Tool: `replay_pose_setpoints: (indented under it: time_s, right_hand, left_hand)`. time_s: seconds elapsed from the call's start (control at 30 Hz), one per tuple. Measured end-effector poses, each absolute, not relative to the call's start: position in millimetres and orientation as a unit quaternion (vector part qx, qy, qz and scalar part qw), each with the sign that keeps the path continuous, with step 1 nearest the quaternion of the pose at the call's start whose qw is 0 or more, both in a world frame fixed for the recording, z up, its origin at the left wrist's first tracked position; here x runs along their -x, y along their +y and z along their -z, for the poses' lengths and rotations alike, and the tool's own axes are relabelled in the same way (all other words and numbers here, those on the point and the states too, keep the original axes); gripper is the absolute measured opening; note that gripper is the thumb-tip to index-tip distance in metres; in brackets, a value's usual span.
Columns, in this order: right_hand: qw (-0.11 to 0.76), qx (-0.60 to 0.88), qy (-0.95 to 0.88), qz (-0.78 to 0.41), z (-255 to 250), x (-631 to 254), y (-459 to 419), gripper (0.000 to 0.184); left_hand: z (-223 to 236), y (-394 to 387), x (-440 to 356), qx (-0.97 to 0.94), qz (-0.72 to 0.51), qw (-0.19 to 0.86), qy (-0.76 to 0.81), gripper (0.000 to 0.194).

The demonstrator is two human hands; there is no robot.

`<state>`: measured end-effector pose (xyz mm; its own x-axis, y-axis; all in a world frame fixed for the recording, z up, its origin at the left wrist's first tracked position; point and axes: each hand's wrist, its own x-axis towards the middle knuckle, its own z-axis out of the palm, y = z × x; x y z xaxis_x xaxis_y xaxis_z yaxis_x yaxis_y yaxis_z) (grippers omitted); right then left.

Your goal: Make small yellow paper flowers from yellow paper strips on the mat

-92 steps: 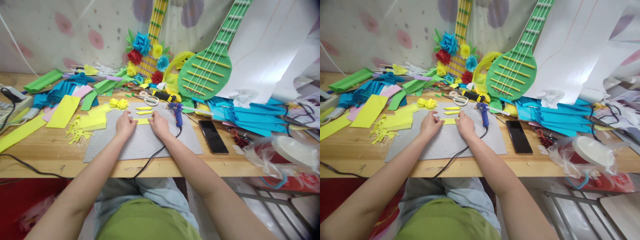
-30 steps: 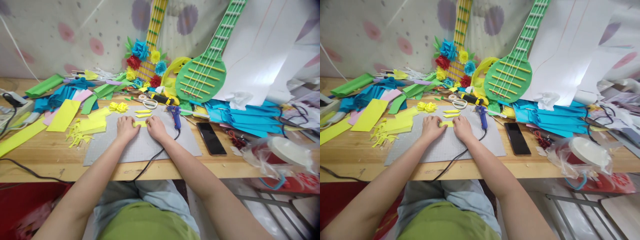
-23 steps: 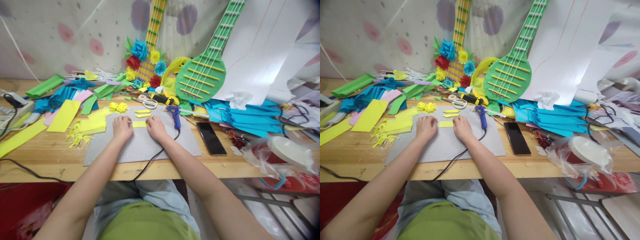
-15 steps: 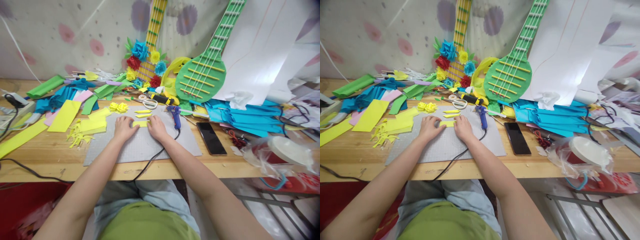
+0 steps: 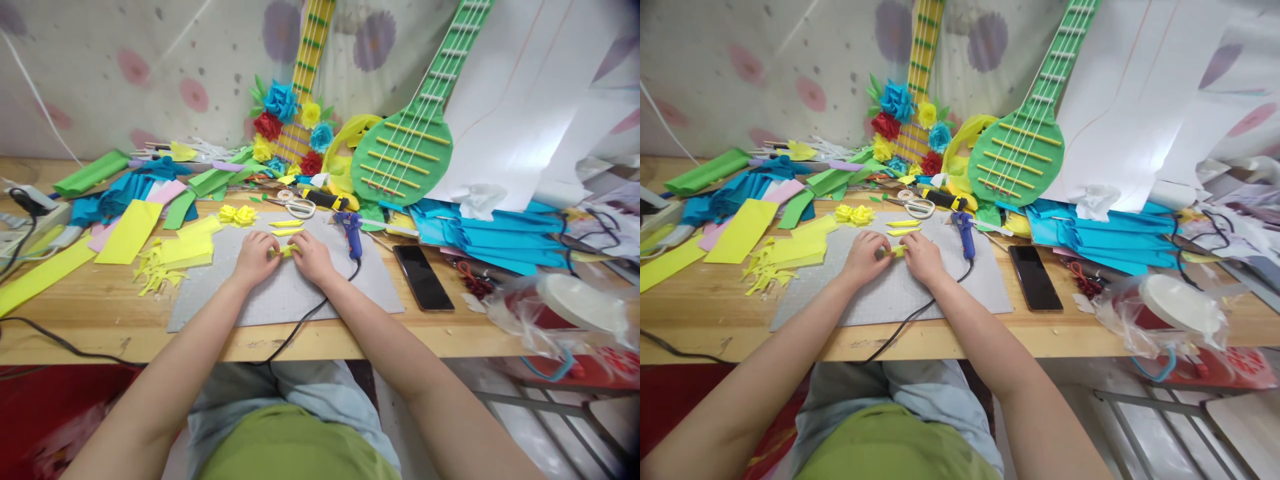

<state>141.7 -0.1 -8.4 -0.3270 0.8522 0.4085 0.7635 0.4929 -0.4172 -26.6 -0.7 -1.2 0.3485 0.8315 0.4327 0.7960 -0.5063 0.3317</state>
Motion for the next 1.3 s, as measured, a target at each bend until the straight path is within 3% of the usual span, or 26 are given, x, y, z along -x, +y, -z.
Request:
replay_pose_setpoints:
  time_s: [0.3,0.53,0.73,0.93,1.3]
  right_hand:
    - [0.404,0.436,-0.791,-0.145,13,-150,5,0.023]
    - [0.348,0.445,-0.819,-0.100,15,-156,7,0.020]
    - [0.303,0.437,-0.834,-0.146,10,-161,3,0.015]
    - [0.293,0.442,-0.832,-0.161,8,-162,4,0.006]
    - [0.282,0.492,-0.805,-0.174,11,-155,5,0.011]
  left_hand:
    - [-4,-6,31,-0.807,-0.332,0.046,0.486,0.015]
    - [3,-5,29,-0.829,-0.284,0.032,0.480,0.015]
    - [5,-6,29,-0.840,-0.268,0.039,0.471,0.011]
    - [6,-6,30,-0.840,-0.268,0.038,0.470,0.012]
    - [5,-6,28,-0.829,-0.264,0.046,0.490,0.009]
